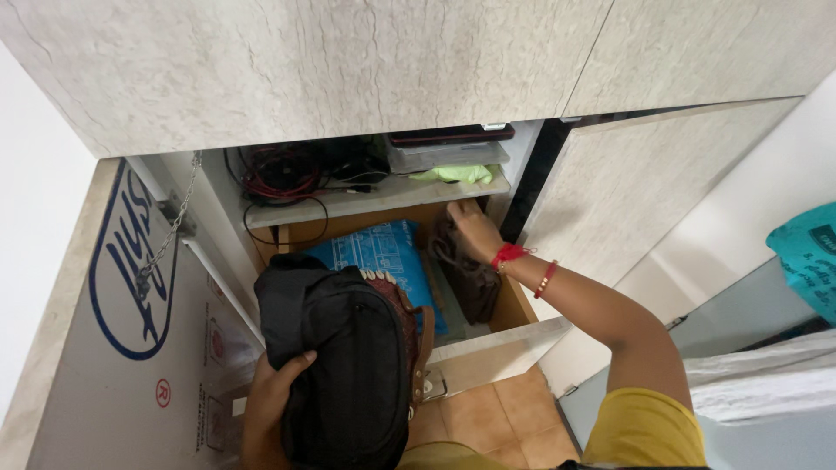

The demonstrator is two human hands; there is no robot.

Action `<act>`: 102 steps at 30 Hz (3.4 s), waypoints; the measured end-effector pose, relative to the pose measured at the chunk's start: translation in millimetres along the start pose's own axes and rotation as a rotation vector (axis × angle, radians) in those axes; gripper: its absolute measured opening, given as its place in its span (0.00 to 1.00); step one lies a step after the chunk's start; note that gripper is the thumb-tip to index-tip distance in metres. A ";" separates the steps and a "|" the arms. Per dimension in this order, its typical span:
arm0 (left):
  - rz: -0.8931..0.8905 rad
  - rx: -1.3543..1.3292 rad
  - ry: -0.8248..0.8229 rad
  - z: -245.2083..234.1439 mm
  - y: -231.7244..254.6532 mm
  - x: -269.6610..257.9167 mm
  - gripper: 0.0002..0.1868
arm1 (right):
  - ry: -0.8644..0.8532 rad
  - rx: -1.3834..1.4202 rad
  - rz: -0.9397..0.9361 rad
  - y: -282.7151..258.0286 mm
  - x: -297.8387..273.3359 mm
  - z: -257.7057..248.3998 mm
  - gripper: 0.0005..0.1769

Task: The person sorts through various small bags and pouches on a bed and then puts them away inside a cupboard drawer.

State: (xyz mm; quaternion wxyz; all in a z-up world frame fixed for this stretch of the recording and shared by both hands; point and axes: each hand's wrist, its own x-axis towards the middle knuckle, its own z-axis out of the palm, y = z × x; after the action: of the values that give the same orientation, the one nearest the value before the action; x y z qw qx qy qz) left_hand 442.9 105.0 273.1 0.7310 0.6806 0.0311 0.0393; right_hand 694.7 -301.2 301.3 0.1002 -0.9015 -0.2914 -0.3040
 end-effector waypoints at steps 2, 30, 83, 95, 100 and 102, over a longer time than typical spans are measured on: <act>0.015 -0.040 -0.006 2.9 0.5 -3.1 0.30 | -0.120 -0.096 -0.056 -3.8 1.8 5.6 0.25; -0.002 -0.041 -0.053 -4.0 -9.4 -10.8 0.26 | -0.426 1.125 1.041 96.1 -33.3 31.1 0.24; -0.010 -0.085 0.018 1.5 -9.5 -19.7 0.31 | -0.239 -0.537 -0.243 -27.0 -1.0 90.0 0.14; -0.055 -0.034 0.102 -16.4 -41.7 -10.9 0.34 | -0.492 0.615 -0.353 -96.3 15.3 -44.9 0.46; -0.492 -0.462 0.369 -11.2 -32.9 -13.2 0.36 | -1.002 2.135 0.181 -107.1 -6.4 -49.3 0.56; -0.382 -0.901 -0.068 -0.9 -20.4 -13.0 0.38 | -1.085 2.269 0.130 -118.2 -15.9 -55.6 0.58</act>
State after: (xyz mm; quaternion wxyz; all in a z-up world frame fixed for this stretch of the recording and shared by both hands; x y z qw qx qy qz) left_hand 430.2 103.2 252.6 0.9475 0.2797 0.1111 -0.1082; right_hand 588.0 -232.7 336.3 0.6990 -0.3295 -0.3470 0.5314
